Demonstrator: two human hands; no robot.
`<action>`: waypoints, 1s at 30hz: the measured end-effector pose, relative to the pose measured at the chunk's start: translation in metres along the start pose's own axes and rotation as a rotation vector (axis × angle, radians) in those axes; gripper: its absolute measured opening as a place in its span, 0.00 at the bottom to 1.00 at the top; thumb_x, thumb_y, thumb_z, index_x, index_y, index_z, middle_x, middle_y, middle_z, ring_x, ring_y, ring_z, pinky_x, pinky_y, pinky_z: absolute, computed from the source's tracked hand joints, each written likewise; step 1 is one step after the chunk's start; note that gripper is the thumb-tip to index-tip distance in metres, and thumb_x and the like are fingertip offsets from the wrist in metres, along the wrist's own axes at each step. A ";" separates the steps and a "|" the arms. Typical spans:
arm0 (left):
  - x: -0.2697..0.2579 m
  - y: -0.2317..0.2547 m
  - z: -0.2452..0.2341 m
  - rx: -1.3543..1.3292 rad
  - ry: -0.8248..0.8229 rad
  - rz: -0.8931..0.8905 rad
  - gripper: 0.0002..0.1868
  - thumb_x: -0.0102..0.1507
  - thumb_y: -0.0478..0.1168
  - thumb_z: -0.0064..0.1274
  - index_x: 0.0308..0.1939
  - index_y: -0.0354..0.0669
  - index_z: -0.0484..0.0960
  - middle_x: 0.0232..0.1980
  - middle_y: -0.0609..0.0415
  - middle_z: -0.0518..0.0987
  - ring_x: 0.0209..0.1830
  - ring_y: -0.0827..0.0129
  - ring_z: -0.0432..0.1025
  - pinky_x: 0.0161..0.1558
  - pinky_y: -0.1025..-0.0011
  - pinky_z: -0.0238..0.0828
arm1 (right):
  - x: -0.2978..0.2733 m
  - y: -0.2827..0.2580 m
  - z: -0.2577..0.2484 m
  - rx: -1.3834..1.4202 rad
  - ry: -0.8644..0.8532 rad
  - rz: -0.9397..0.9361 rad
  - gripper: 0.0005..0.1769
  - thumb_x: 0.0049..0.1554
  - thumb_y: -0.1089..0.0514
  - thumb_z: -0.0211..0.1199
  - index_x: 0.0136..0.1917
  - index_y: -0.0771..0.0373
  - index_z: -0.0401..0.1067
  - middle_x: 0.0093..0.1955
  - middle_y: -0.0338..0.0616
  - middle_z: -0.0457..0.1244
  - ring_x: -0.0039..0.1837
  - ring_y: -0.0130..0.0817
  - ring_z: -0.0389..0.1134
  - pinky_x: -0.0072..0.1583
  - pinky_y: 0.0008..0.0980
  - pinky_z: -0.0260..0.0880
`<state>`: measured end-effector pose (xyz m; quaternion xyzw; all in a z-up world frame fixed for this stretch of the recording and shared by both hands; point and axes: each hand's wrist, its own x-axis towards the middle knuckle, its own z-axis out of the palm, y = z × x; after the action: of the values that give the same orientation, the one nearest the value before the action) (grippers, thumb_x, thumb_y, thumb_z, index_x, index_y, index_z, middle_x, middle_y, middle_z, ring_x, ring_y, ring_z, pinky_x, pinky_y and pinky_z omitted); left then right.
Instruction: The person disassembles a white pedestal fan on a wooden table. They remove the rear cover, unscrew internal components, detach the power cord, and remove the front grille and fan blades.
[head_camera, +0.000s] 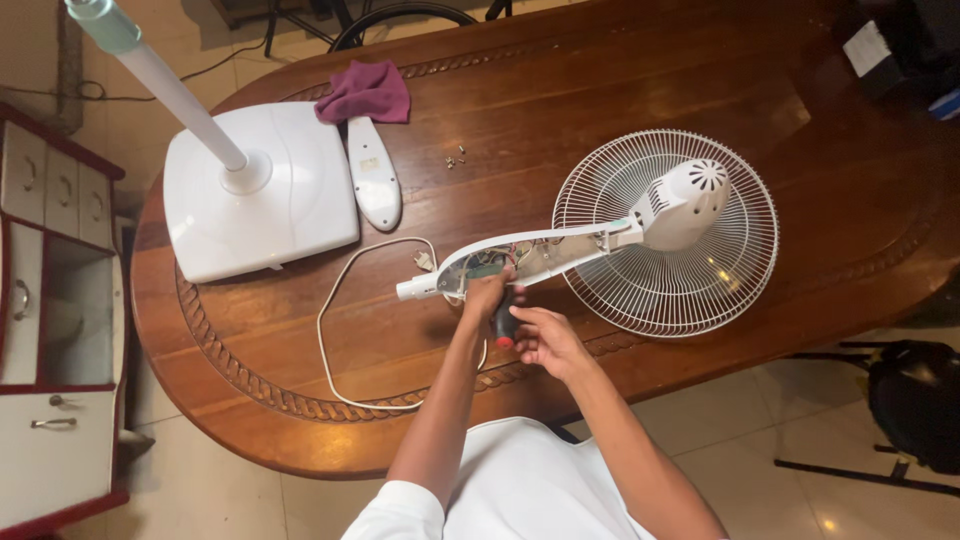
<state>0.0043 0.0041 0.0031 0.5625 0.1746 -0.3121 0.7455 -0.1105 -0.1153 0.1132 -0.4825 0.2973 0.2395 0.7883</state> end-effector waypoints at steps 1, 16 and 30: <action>-0.002 0.002 0.000 0.168 0.091 0.061 0.20 0.69 0.48 0.53 0.47 0.32 0.85 0.39 0.43 0.84 0.34 0.62 0.76 0.34 0.67 0.74 | 0.000 -0.001 0.001 -0.021 0.035 0.008 0.14 0.57 0.48 0.69 0.48 0.56 0.71 0.37 0.39 0.66 0.35 0.32 0.67 0.35 0.32 0.61; -0.009 0.006 -0.003 0.231 0.102 0.105 0.15 0.67 0.45 0.56 0.41 0.36 0.87 0.30 0.48 0.82 0.24 0.66 0.74 0.26 0.69 0.73 | -0.025 -0.028 -0.006 -0.147 -0.107 -0.024 0.23 0.53 0.53 0.71 0.59 0.59 0.68 0.42 0.49 0.69 0.36 0.34 0.71 0.35 0.30 0.70; 0.004 -0.006 0.008 0.028 -0.018 0.027 0.12 0.70 0.36 0.42 0.46 0.28 0.76 0.28 0.49 0.78 0.23 0.62 0.78 0.29 0.60 0.83 | 0.163 -0.033 -0.075 0.281 0.101 -0.409 0.11 0.56 0.70 0.56 0.53 0.75 0.66 0.50 0.56 0.64 0.53 0.44 0.67 0.61 0.43 0.72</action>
<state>0.0026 -0.0061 -0.0016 0.5725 0.1557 -0.3095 0.7431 0.0093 -0.1822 -0.0073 -0.4295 0.2628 0.0070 0.8640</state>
